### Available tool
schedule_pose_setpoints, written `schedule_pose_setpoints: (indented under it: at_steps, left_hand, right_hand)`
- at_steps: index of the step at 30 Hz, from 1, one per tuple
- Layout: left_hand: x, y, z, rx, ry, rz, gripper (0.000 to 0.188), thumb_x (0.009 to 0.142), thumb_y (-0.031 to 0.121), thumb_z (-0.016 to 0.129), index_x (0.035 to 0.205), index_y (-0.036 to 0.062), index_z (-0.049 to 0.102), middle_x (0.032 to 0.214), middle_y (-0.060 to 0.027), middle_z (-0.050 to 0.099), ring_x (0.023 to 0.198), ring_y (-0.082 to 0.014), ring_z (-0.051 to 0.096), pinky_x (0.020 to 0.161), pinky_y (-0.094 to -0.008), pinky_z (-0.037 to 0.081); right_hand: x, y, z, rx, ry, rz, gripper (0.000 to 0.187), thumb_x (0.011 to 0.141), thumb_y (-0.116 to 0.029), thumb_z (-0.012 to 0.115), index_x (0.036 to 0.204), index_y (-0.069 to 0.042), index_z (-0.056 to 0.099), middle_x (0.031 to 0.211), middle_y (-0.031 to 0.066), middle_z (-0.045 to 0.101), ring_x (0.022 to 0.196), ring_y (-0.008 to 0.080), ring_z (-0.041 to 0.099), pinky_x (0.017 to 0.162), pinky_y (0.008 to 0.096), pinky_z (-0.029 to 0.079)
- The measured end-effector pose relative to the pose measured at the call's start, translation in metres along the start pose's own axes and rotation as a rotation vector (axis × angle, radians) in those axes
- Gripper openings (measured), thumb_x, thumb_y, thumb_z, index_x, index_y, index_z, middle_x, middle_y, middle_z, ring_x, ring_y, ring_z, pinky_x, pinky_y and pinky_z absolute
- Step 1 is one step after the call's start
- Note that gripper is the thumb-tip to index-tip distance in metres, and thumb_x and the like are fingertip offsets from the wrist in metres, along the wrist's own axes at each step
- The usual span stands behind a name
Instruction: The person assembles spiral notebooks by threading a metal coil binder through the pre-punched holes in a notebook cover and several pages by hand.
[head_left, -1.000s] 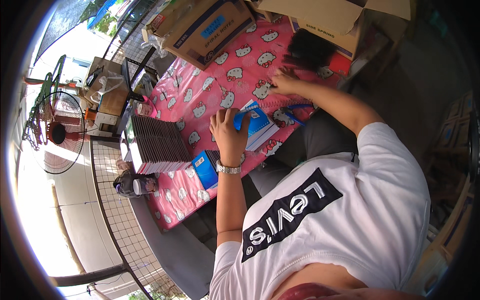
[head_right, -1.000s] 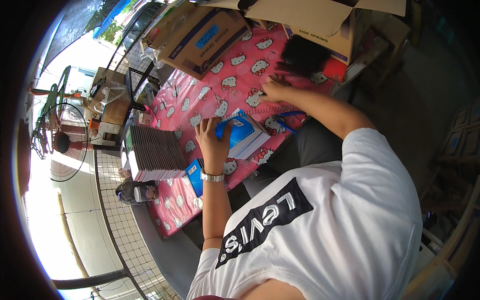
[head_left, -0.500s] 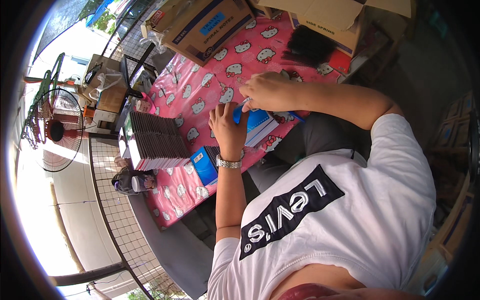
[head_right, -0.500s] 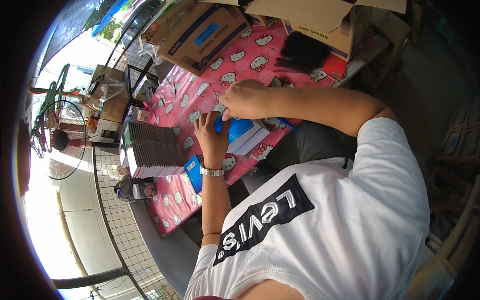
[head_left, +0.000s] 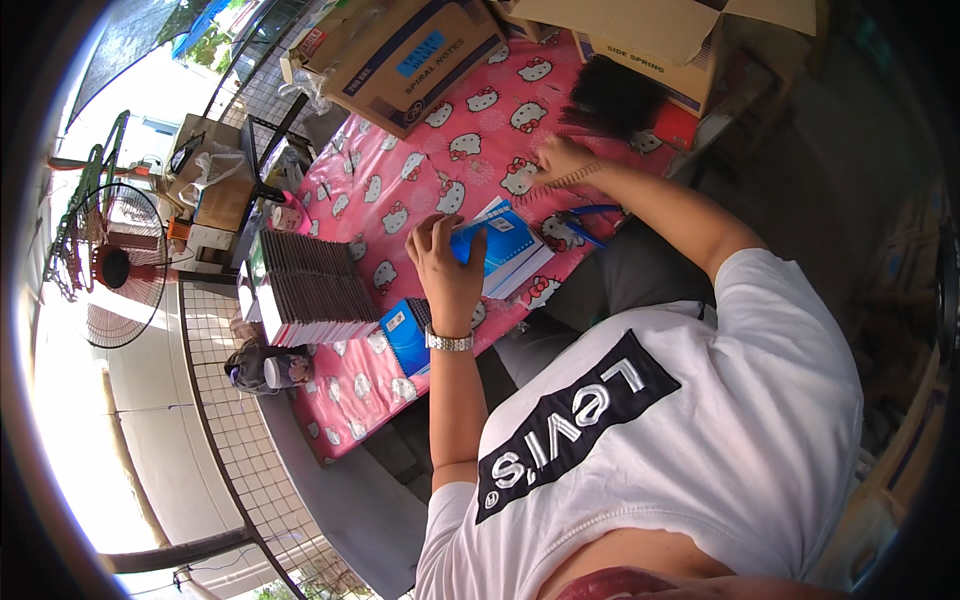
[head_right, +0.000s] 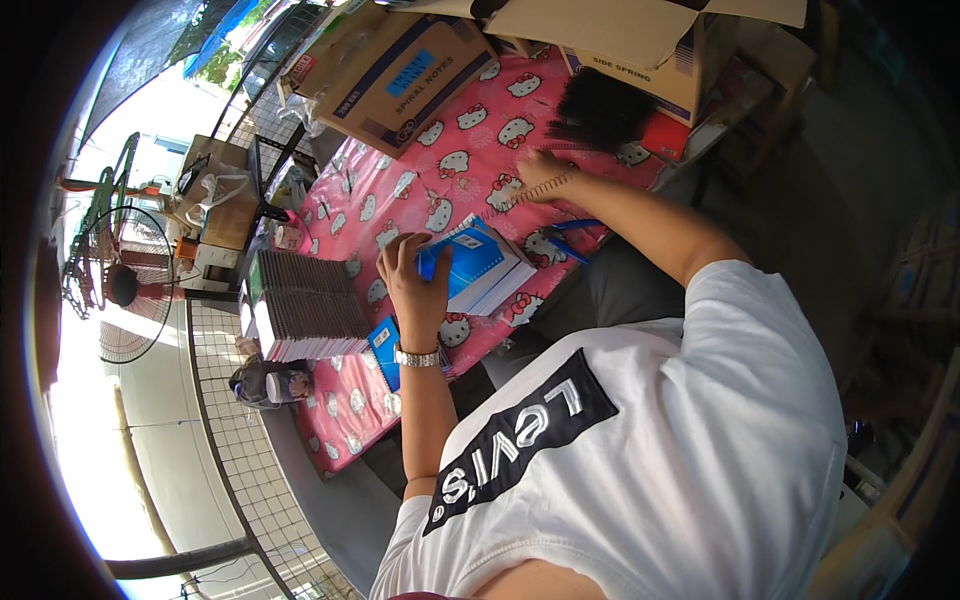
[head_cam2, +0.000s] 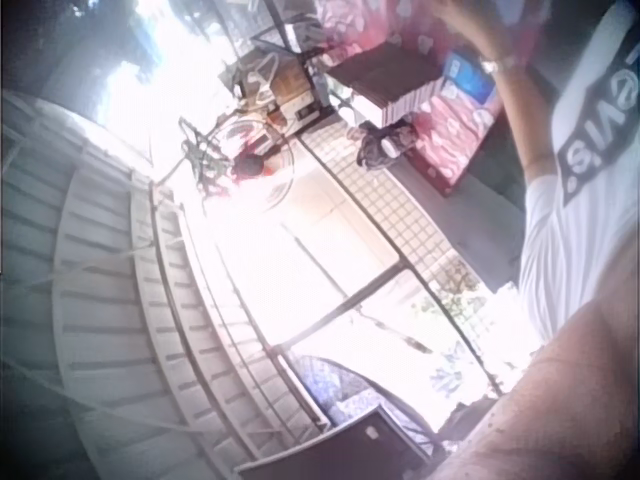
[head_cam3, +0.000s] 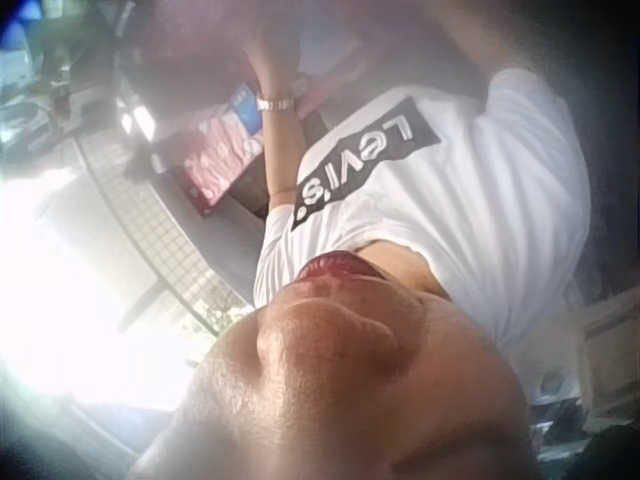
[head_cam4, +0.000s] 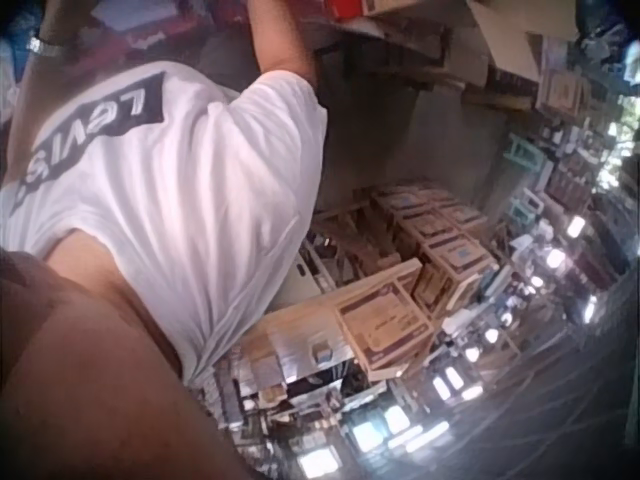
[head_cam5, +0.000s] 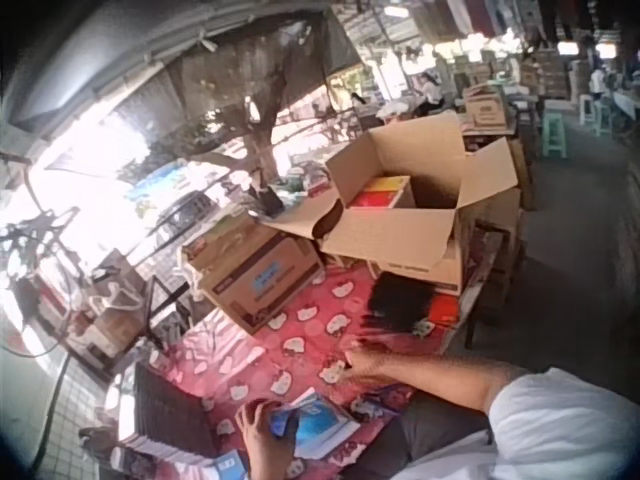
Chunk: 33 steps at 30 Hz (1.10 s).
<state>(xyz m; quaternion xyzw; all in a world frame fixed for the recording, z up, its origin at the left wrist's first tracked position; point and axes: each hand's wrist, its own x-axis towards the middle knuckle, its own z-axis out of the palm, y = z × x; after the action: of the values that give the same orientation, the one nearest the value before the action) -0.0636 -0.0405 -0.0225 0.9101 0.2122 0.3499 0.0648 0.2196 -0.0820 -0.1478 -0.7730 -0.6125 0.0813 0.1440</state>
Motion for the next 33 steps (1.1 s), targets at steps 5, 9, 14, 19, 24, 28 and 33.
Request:
schedule_pose_setpoints:
  at_steps: [5,9,14,19,24,28,33]
  left_hand:
    - [-0.012,-0.014,-0.002,-0.045,0.014,-0.165,0.032,0.08,0.021,0.079,0.104,0.0049,0.064,0.107,-0.0134,0.058,0.094,-0.0281,0.059,0.078,-0.0385,0.048]
    - [-0.015,-0.018,0.002,-0.141,-0.016,-0.248,0.032,0.081,0.021,0.08,0.101,0.0034,0.064,0.1,-0.0115,0.057,0.08,-0.0225,0.06,0.061,-0.0323,0.048]
    - [-0.006,-0.018,-0.002,-0.169,-0.06,-0.256,0.032,0.08,0.021,0.08,0.1,0.002,0.064,0.094,-0.0108,0.058,0.072,-0.0214,0.06,0.063,-0.0326,0.048]
    - [-0.001,-0.018,-0.009,-0.259,-0.134,-0.293,0.03,0.078,0.016,0.08,0.098,0.0018,0.063,0.094,-0.0133,0.059,0.077,-0.0258,0.06,0.062,-0.0329,0.05]
    - [0.005,-0.023,-0.012,-0.317,-0.158,-0.259,0.028,0.079,0.015,0.08,0.098,0.0019,0.064,0.095,-0.0122,0.061,0.076,-0.0239,0.062,0.062,-0.032,0.051]
    - [0.005,-0.025,-0.012,-0.334,-0.165,-0.261,0.029,0.078,0.013,0.08,0.099,0.0022,0.064,0.096,-0.0111,0.063,0.076,-0.0235,0.062,0.062,-0.0316,0.051]
    - [0.004,-0.029,-0.013,-0.35,-0.165,-0.27,0.029,0.078,0.013,0.08,0.099,0.0022,0.063,0.095,-0.0111,0.063,0.075,-0.0229,0.062,0.062,-0.0306,0.051]
  right_hand:
    - [0.01,0.005,0.002,0.594,-0.012,-0.101,0.054,0.082,-0.046,0.067,0.122,-0.009,0.064,0.116,0.013,0.061,0.105,0.0267,0.058,0.089,0.0428,0.047]
    - [-0.012,-0.053,-0.124,1.563,-0.562,-0.413,0.051,0.082,-0.028,0.064,0.128,-0.006,0.062,0.121,0.0063,0.06,0.106,0.0163,0.056,0.091,0.0355,0.045]
    - [-0.006,-0.059,-0.127,1.127,-0.617,-0.27,0.049,0.078,-0.016,0.062,0.125,-0.003,0.063,0.157,0.018,0.033,0.139,0.024,0.041,0.112,0.0372,0.033]
    - [-0.001,-0.081,-0.139,0.574,-0.625,-0.383,0.046,0.077,-0.017,0.063,0.122,-0.004,0.066,0.153,0.0138,0.039,0.128,0.0276,0.051,0.109,0.037,0.038]
    - [0.005,-0.082,-0.128,1.259,-0.652,-0.505,0.046,0.076,-0.014,0.065,0.12,-0.002,0.067,0.15,0.0138,0.042,0.133,0.0264,0.046,0.108,0.0368,0.039]
    - [0.01,-0.087,-0.125,1.179,-0.613,-0.409,0.048,0.077,-0.013,0.066,0.124,-0.002,0.063,0.149,0.0138,0.044,0.133,0.0247,0.046,0.108,0.0355,0.039]
    - [0.009,-0.096,-0.121,1.408,-0.669,-0.459,0.043,0.077,-0.013,0.066,0.119,-0.002,0.064,0.148,0.0139,0.045,0.129,0.0236,0.049,0.107,0.0352,0.04]
